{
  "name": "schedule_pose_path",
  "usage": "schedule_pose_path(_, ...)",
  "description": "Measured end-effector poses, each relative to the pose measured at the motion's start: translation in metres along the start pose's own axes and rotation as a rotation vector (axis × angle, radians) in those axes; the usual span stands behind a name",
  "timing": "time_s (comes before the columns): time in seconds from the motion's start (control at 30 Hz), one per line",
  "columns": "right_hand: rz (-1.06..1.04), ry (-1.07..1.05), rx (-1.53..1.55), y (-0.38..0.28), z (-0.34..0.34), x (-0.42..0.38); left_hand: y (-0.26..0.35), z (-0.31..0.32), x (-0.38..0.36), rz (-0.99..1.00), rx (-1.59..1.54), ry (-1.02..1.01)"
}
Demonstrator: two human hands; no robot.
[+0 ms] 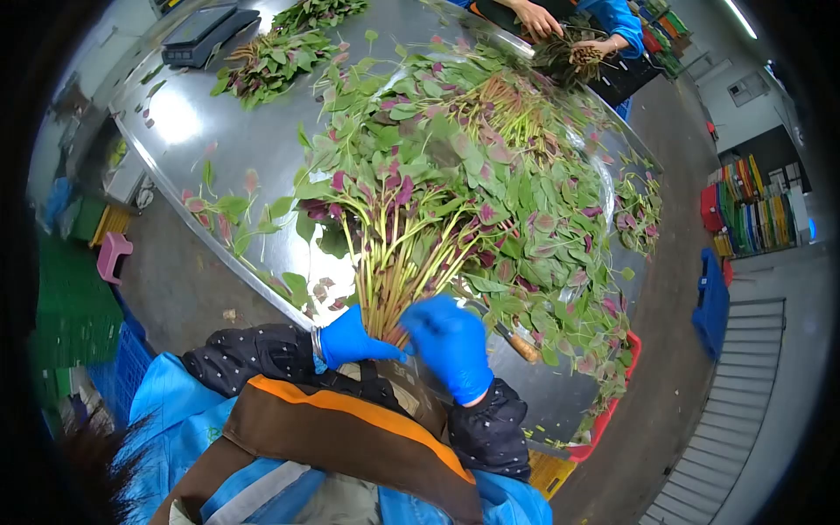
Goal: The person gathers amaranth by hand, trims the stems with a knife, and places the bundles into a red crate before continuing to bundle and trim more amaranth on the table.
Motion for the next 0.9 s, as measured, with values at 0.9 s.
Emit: schedule_pose_path(0.9,0.226,-0.318,1.307,0.090,0.037,-0.043,0.018,0.018,-0.007,-0.442,-0.234,-0.303)
Point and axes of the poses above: each hand's wrist, its own x-axis towards the middle knuckle, its own z-axis out of the palm, y = z × x, the point moved 6 cm from there along x, towards the middle knuckle, and after that the axes turned 8 degrees about -y, right-handed, at the moved point
